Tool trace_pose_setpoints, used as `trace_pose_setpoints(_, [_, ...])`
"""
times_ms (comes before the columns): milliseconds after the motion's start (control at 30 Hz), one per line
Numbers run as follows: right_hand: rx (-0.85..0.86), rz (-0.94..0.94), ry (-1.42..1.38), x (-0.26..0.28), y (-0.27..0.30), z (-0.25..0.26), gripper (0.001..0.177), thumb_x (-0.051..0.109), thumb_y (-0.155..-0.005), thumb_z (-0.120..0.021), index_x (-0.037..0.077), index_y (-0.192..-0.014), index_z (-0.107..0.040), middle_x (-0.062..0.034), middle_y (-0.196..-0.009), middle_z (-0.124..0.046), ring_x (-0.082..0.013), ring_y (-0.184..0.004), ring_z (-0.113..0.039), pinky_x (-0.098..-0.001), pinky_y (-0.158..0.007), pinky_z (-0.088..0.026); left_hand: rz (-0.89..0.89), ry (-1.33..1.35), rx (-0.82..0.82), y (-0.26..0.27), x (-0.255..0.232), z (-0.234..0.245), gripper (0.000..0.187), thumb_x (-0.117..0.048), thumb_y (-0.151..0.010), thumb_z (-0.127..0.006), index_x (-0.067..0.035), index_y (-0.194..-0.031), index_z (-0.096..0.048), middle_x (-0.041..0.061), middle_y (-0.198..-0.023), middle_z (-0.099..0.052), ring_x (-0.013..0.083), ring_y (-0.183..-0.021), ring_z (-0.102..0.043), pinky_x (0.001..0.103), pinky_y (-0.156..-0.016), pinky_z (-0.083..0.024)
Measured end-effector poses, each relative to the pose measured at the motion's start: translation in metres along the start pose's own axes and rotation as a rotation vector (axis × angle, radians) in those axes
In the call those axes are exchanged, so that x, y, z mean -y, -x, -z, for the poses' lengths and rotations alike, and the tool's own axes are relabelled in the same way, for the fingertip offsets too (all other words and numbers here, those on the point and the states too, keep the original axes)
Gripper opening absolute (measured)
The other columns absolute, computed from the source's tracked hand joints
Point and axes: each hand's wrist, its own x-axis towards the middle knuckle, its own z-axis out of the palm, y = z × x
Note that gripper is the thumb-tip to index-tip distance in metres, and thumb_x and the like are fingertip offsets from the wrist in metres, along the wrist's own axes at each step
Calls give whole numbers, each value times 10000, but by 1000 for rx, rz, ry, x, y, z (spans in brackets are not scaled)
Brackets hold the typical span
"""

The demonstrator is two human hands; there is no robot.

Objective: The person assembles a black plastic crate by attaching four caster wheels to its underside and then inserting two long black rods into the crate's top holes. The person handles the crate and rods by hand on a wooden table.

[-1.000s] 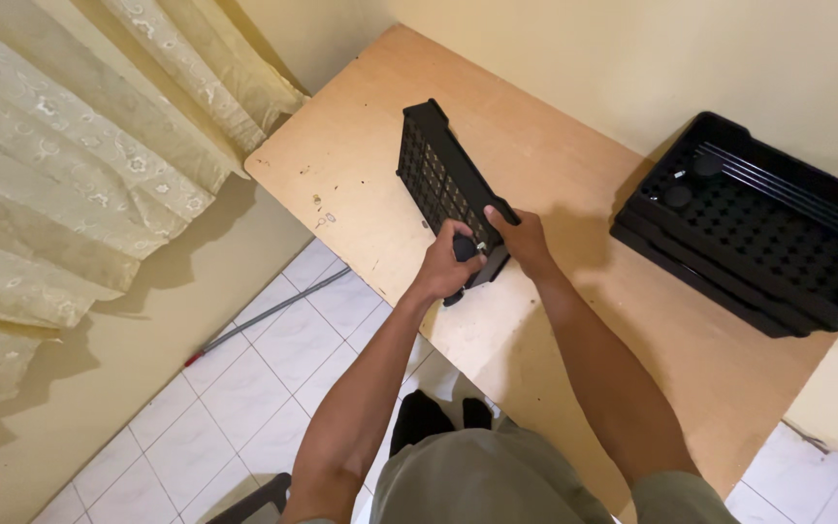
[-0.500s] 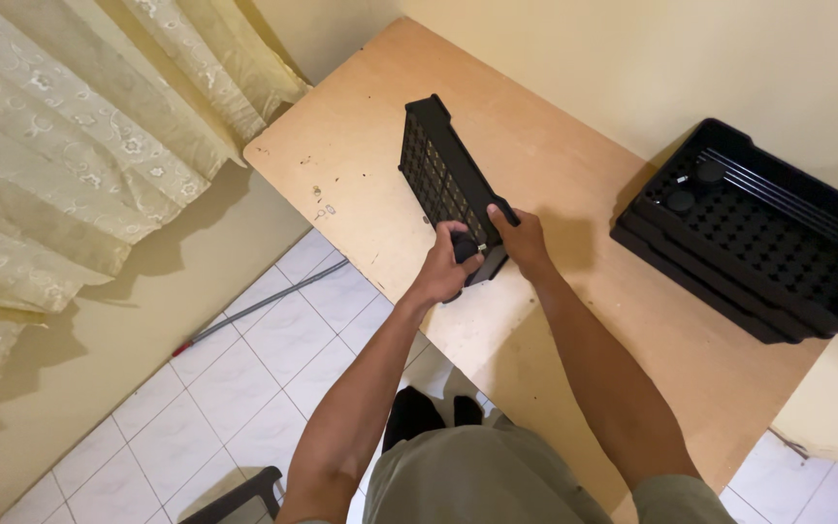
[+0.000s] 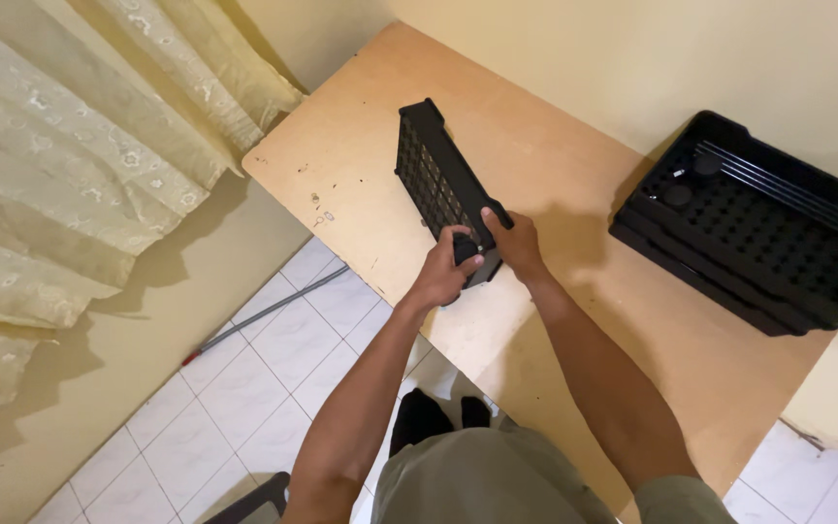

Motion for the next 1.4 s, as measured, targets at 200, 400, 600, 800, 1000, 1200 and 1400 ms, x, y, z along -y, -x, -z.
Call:
trace_pose_setpoints(200, [-32, -13, -16, 2, 6, -7, 488, 453, -938, -702, -18, -810, -691, -43, -637, -587, -126, -611, -508, -352, -557, -433, 140, 31, 50, -1, -3, 9, 491, -215, -917, -726, -96, -1326, -483, 183, -1022, -669, 313, -858, -675, 424, -758, -547])
trace_pose_setpoints(400, [-113, -6, 108, 1, 7, -9, 522, 474, -919, -717, -36, -811, -691, -164, -647, -635, -229, -611, -584, -415, -603, -471, -387, -137, -128, -2, 13, -3, 515, -90, -840, -792, -41, -1247, -480, 220, -1105, -660, 368, -1049, -657, 428, -897, -518])
trace_pose_setpoints(600, [-130, 16, 170, 4, 6, -10, 543, 504, -921, -697, -28, -809, -699, -173, -669, -656, -270, -629, -636, -430, -618, -484, -113, -83, -49, -10, 16, -3, 490, -121, -864, -773, -57, -1257, -488, 207, -1122, -669, 353, -1088, -672, 409, -935, -516])
trace_pose_setpoints(800, [-92, 7, 171, 7, 7, -10, 544, 525, -916, -679, -15, -847, -711, -181, -700, -686, -280, -664, -672, -421, -654, -510, -464, -161, -179, -2, 20, -9, 486, -38, -853, -762, -18, -1241, -471, 273, -1155, -618, 416, -1089, -625, 450, -920, -497])
trace_pose_setpoints(1000, [-138, 13, 206, -1, 4, -14, 574, 537, -925, -677, -28, -831, -713, -206, -728, -693, -333, -704, -685, -445, -685, -516, -33, -63, -69, -7, 19, -8, 503, -119, -883, -750, -63, -1289, -460, 220, -1130, -643, 365, -1084, -656, 438, -936, -509])
trace_pose_setpoints(1200, [-146, 57, 220, -6, 0, -16, 562, 550, -918, -676, -7, -870, -731, -216, -752, -698, -359, -742, -698, -449, -699, -525, -468, -221, -167, -4, 18, -9, 531, -24, -837, -767, -20, -1268, -457, 290, -1217, -565, 441, -1153, -564, 476, -976, -457])
trace_pose_setpoints(1400, [-131, -6, 241, -6, 2, -13, 575, 552, -924, -675, -16, -853, -728, -211, -727, -692, -355, -718, -692, -453, -695, -520, -288, -88, -124, -5, 20, -11, 491, -54, -869, -747, -43, -1265, -458, 239, -1185, -616, 394, -1137, -610, 441, -982, -479])
